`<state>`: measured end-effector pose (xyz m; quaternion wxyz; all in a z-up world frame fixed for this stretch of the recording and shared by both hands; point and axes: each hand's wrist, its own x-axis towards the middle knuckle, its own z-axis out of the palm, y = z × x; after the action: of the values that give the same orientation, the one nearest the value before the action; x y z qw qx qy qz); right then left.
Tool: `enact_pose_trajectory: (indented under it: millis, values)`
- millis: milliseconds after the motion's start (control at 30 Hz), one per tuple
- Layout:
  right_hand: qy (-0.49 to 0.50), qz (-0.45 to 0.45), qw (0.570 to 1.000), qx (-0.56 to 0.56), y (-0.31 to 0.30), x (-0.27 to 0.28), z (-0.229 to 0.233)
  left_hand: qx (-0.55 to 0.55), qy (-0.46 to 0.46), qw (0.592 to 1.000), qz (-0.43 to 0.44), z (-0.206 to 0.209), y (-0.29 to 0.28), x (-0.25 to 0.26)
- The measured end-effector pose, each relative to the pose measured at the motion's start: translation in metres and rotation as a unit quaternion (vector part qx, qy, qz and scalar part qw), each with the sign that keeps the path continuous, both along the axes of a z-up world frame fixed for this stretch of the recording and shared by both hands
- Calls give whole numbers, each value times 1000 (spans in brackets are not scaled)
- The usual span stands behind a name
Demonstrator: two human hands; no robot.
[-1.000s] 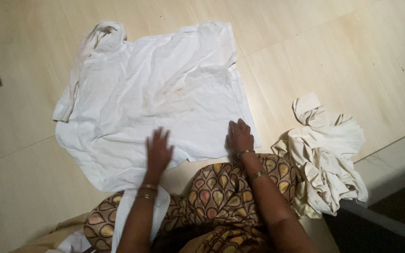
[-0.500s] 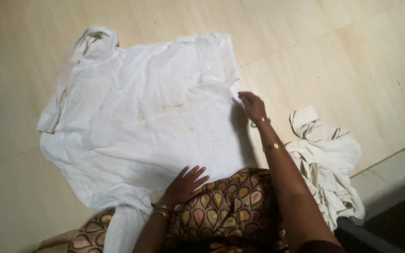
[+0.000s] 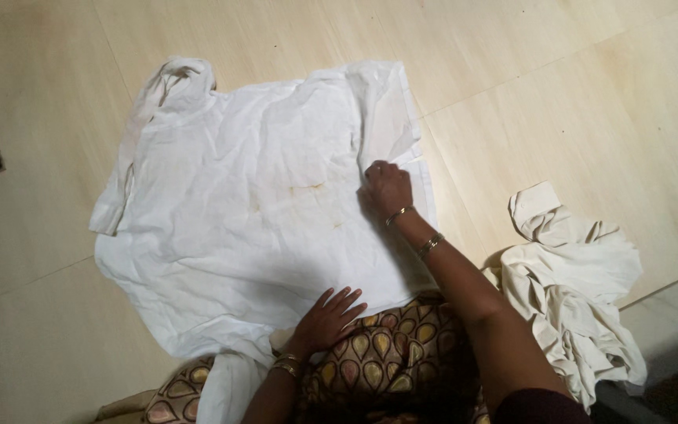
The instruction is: The person sits on the floor and folds a white shirt by hand, smoothing the fabric and aligning the sleeves before placing it in a bag. They then unfold a second white shirt, button it up, and begin folding it.
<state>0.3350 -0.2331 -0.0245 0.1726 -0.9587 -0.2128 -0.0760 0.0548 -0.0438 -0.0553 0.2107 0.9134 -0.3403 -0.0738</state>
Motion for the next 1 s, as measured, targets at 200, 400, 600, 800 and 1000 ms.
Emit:
enact_pose_trajectory:
  millis: [200, 400, 600, 800, 1000]
  values:
    - [97, -49, 978, 177, 2, -23, -24, -7, 9, 1000, -3, 3, 2, 1]
    - [268, -291, 903, 171, -12, 44, -35, -12, 4, 1000, 7, 2, 1, -1]
    - [308, -257, 915, 41, 17, 58, -18, -12, -14, 1000, 7, 8, 2, 0]
    - [264, -226, 917, 195, -16, 86, -64, -6, -12, 1000, 12, 8, 3, -1]
    - [197, -360, 910, 66, -106, 116, -28, -22, -19, 999, 20, 5, 3, -2]
